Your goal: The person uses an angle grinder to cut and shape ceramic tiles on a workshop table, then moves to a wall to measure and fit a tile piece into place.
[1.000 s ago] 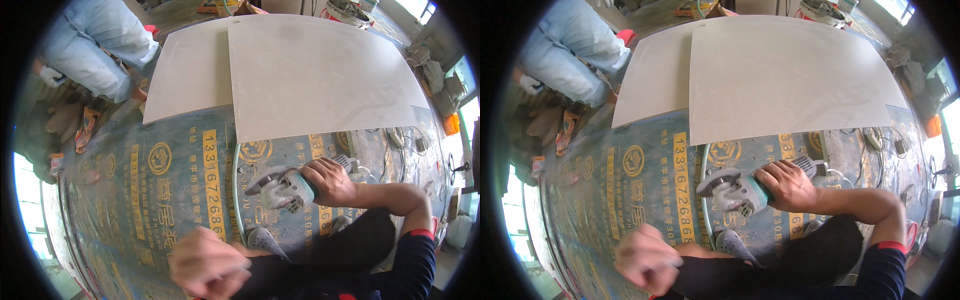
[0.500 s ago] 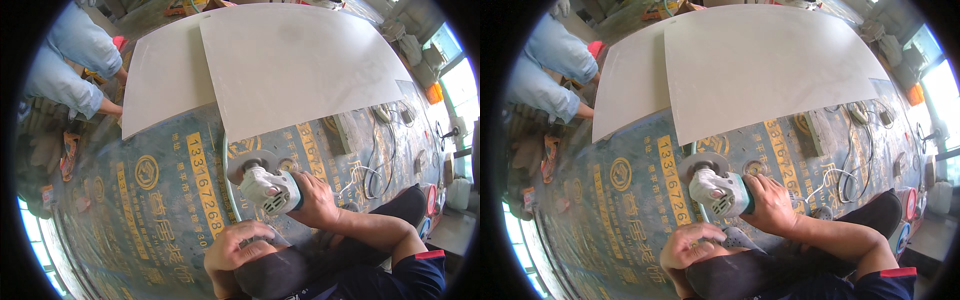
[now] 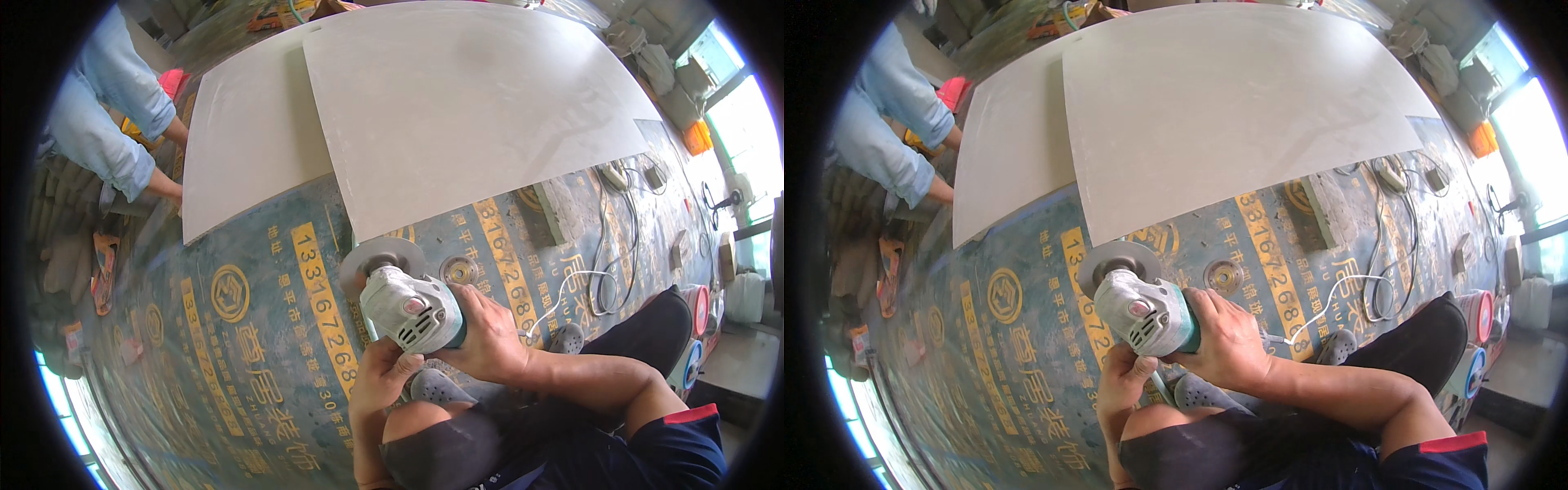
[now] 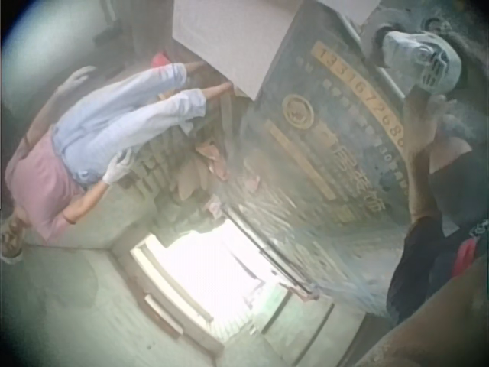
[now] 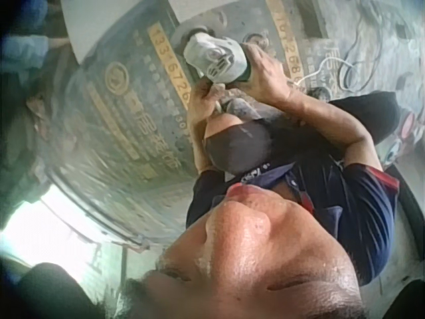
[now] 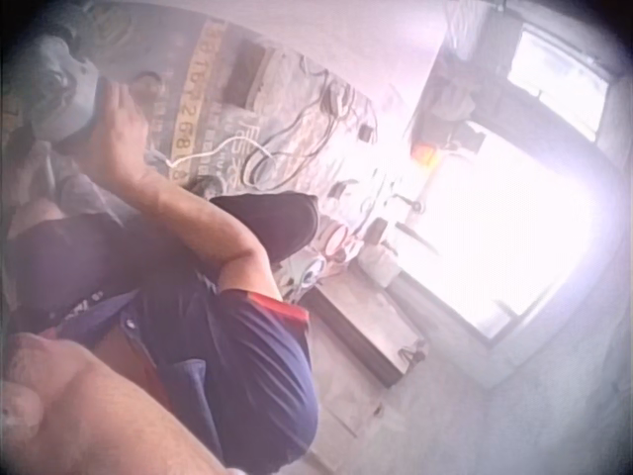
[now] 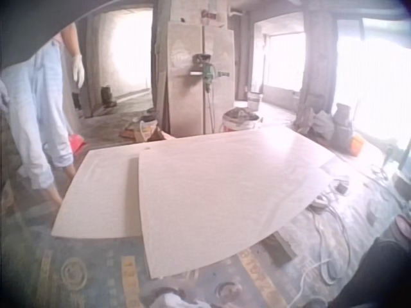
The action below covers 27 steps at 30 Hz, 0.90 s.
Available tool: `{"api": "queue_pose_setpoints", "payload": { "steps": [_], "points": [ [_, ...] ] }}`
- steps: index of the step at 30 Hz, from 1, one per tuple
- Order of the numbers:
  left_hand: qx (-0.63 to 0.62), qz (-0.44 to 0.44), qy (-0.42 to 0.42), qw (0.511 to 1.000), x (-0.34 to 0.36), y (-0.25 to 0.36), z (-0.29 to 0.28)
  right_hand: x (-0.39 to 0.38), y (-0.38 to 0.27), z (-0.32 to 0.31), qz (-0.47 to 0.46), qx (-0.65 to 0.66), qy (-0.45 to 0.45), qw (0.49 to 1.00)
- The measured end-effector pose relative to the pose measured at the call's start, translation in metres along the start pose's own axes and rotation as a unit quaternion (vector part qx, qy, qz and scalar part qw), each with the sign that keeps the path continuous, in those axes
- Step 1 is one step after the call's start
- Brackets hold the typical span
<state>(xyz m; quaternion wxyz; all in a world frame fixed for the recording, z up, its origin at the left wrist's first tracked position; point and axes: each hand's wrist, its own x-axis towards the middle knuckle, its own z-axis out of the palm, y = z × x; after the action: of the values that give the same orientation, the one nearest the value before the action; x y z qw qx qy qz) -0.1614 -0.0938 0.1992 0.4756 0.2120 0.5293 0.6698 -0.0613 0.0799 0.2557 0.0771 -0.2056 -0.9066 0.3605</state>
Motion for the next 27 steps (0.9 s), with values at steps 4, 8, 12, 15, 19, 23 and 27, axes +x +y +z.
{"api": "queue_pose_setpoints", "payload": {
  "steps": [4,8,12,15,19,23,27],
  "points": [
    [-0.041,0.023,0.033,0.998,0.003,-0.003,0.003,0.004,-0.001,0.004,-0.003,0.004,0.013,1.000],
    [-0.024,0.022,0.046,0.998,0.004,-0.005,0.003,0.005,-0.002,0.002,0.001,0.005,0.012,1.000],
    [-0.002,0.030,0.060,0.998,0.005,-0.007,0.003,0.003,-0.002,0.003,0.006,0.005,0.018,1.000],
    [0.013,0.033,0.067,0.997,0.007,-0.009,0.005,0.002,-0.001,0.001,0.012,0.005,0.022,1.000],
    [0.004,0.047,0.056,0.997,0.011,-0.005,0.010,0.001,-0.001,-0.004,0.033,0.015,0.012,0.999],
    [0.003,0.027,0.039,0.999,0.013,-0.005,0.008,-0.001,-0.001,-0.007,0.042,0.013,0.018,0.999],
    [-0.007,0.006,0.019,1.000,0.020,0.005,0.017,-0.003,0.000,-0.014,0.079,0.021,0.010,0.997]
  ]
}}
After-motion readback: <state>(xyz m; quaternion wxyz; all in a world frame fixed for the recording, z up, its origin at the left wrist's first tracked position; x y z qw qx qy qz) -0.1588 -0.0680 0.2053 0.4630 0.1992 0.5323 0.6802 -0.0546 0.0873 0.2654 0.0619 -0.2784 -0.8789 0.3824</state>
